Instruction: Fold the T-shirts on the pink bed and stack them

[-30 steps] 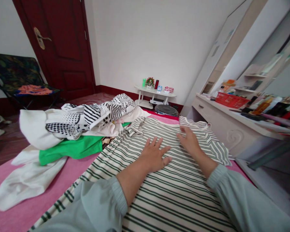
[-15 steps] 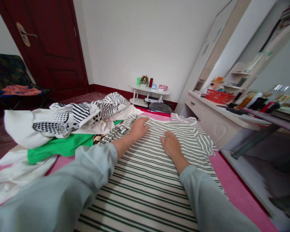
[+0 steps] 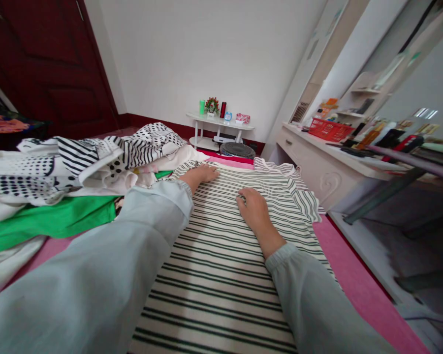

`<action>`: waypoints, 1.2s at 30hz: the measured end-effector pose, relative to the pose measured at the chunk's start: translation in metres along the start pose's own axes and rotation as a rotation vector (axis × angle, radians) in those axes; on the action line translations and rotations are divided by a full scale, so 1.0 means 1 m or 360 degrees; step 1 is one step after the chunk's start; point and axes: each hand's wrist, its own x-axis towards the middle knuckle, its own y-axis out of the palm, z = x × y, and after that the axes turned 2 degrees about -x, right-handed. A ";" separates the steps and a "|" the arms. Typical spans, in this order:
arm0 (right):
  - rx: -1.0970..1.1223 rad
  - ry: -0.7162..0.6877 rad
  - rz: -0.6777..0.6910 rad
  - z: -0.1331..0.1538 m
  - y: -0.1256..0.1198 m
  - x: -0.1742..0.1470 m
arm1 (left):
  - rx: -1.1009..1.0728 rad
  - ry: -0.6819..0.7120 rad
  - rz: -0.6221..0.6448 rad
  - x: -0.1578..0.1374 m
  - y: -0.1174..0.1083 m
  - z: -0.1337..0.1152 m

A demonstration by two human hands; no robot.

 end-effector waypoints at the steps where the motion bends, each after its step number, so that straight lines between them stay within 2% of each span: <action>1: -0.0005 -0.0017 0.0010 0.000 0.000 0.000 | 0.0032 -0.0015 0.0002 -0.002 0.004 -0.003; 3: -0.0036 -0.0045 0.0043 0.001 0.002 0.000 | 0.0086 -0.0009 0.0013 -0.011 0.014 -0.013; 8: -0.0132 -0.0080 0.0146 0.001 0.005 0.001 | 0.0173 0.0242 0.0106 -0.041 0.033 -0.032; 15: -0.0106 -0.0029 0.0201 -0.003 0.007 0.001 | 0.0250 -0.0056 0.0094 -0.065 0.031 -0.030; 21: -0.0088 -0.0012 0.0213 -0.002 0.008 0.001 | 0.0265 0.0170 0.0090 -0.135 0.028 -0.035; 26: -0.0081 0.0013 0.0210 -0.001 0.005 0.000 | 0.0199 0.0201 0.0145 -0.186 0.018 -0.027; 32: -0.0165 0.0027 0.0216 0.003 0.004 -0.004 | 0.0085 0.0211 -0.0086 -0.209 0.013 -0.024; 36: -0.0219 0.0205 0.0459 0.010 -0.003 -0.008 | 0.0010 0.0208 -0.0236 -0.211 0.007 -0.025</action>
